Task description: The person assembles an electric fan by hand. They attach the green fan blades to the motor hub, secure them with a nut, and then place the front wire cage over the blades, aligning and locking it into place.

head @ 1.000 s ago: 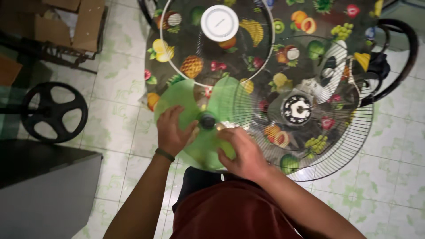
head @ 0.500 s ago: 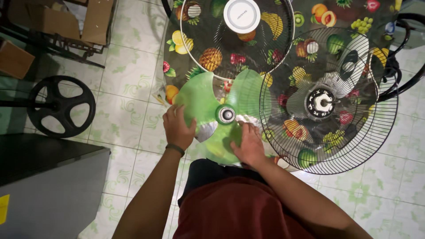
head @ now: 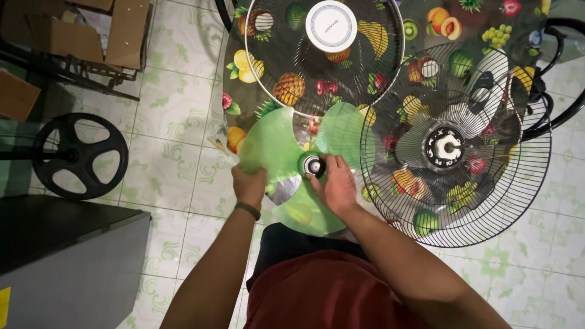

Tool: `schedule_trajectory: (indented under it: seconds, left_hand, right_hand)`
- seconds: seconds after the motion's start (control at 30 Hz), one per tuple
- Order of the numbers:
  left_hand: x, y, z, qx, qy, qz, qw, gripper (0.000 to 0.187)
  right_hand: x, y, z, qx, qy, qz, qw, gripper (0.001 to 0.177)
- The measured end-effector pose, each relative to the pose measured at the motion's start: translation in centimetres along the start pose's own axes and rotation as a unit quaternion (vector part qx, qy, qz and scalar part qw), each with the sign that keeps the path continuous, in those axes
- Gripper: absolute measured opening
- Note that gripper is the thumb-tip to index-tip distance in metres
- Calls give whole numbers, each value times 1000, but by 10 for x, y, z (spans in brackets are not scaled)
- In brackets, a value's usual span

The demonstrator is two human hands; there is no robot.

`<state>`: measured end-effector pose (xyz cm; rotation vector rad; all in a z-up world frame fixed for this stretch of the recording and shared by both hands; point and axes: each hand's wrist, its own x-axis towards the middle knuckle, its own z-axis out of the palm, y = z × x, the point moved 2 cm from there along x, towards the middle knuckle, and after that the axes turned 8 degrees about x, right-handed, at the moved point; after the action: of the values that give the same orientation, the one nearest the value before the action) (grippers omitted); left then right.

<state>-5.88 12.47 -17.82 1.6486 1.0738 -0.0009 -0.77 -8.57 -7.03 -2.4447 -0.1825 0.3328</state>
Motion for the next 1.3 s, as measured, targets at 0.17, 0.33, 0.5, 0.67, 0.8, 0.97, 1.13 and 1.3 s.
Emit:
schedule_trajectory:
  seconds: [0.17,0.33,0.5,0.67,0.8,0.97,1.13,1.3]
  left_hand:
    - [-18,-16,16,-142,-56,-87,985,56]
    - [-22,-39,30,-230,-166,-153,947,44]
    - [-29,-48,43,-200,-271,-145,930,48]
    - [-35,-41,49,-134,-327,-70,933,45]
    - [-41,-40,48,-73,-341,-3,937,43]
    - [-49,-31,58,101,-214,183,954,41]
    - [-54,-21,55,151,-141,58,977,45]
    - [-54,-18,47,276,-81,134,948,55]
  right_hand:
    - [1,2,0,10,14,0,1000,51]
    - [3,8,4,5,13,-4,1000,41]
    - [1,20,12,16,92,-103,990,39]
    - [-6,35,19,127,92,-60,986,37]
    - [-13,37,16,164,92,-80,979,34]
    - [-18,26,14,210,74,-60,973,31]
    - [-28,11,9,229,32,-51,972,32]
    - [-35,1,2,199,29,-103,974,33]
